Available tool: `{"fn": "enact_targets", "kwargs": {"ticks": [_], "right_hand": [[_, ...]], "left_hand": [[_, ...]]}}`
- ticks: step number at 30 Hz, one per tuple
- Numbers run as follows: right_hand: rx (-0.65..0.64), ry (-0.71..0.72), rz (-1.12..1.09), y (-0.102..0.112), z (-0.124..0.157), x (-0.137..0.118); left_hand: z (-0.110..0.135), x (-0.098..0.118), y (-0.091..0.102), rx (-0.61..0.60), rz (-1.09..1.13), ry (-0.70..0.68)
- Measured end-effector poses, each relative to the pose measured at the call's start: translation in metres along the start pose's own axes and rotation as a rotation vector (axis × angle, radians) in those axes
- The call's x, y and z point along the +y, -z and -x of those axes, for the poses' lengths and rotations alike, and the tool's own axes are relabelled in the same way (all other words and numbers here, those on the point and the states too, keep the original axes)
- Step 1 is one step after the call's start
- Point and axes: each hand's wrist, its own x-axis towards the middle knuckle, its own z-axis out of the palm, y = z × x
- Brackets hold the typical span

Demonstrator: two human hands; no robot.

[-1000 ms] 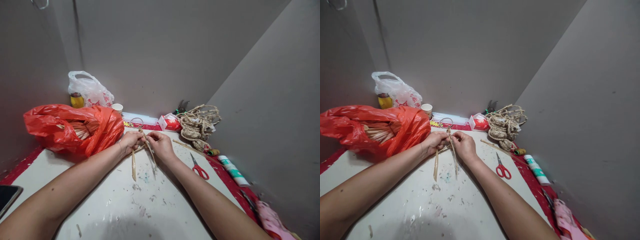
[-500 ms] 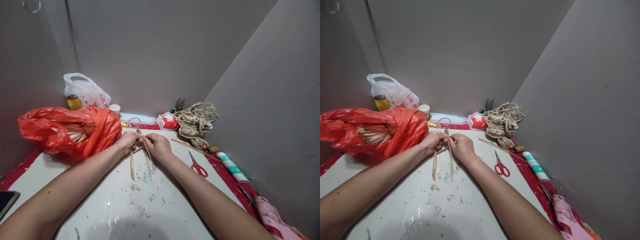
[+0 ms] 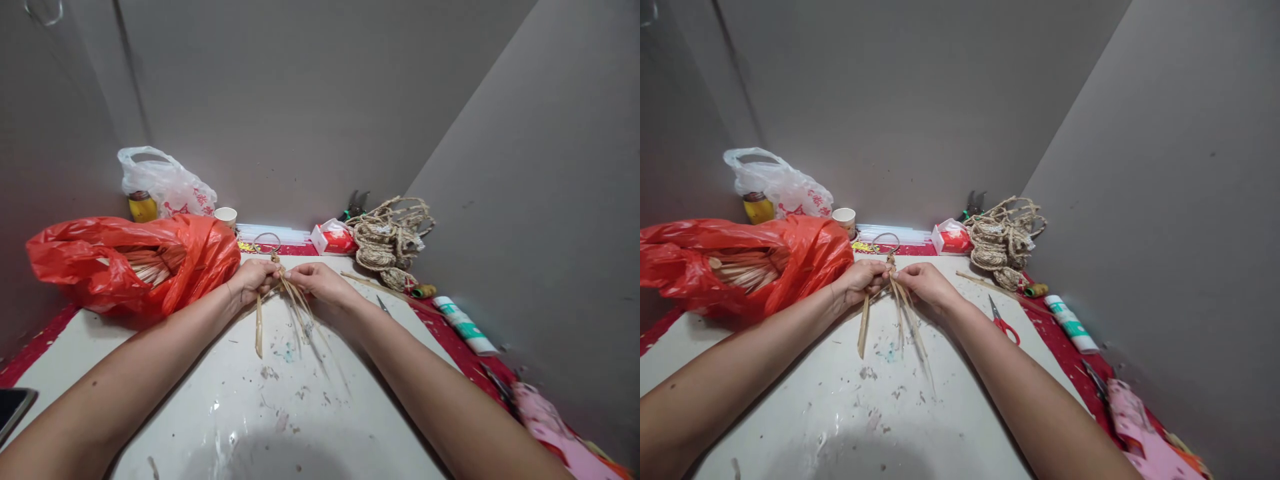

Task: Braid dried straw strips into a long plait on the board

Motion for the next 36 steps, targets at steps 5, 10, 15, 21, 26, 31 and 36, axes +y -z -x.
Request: {"fn": "enact_targets", "kwargs": {"ticks": [5,10,15,21,26,31,36], "right_hand": [[0.009,-0.034,-0.022,0.004,-0.004,0.002],[-0.134,-0.1,-0.115,0.006,-0.007,0.005],[-0.225,-0.137,-0.296,0.006,-0.009,0.007],[-0.28,-0.142,-0.343,0.002,-0.007,0.007],[-0.261,-0.151,-0.372,-0.002,-0.005,0.005],[-0.197,-0.142,-0.312,-0.002,-0.008,0.006],[-0.217,-0.177,-0.268,0.005,-0.011,0.005]], "left_hand": [[0.0,0.001,-0.001,0.006,-0.014,-0.001],[0.0,0.002,-0.001,0.001,-0.013,0.013],[-0.002,0.002,0.003,-0.021,-0.029,0.02],[-0.004,0.001,0.005,-0.063,-0.054,0.023],[-0.004,0.001,0.004,-0.054,-0.075,0.019],[-0.003,0.001,0.004,-0.035,-0.084,0.006],[-0.003,-0.001,0.001,0.037,-0.191,-0.027]]}}
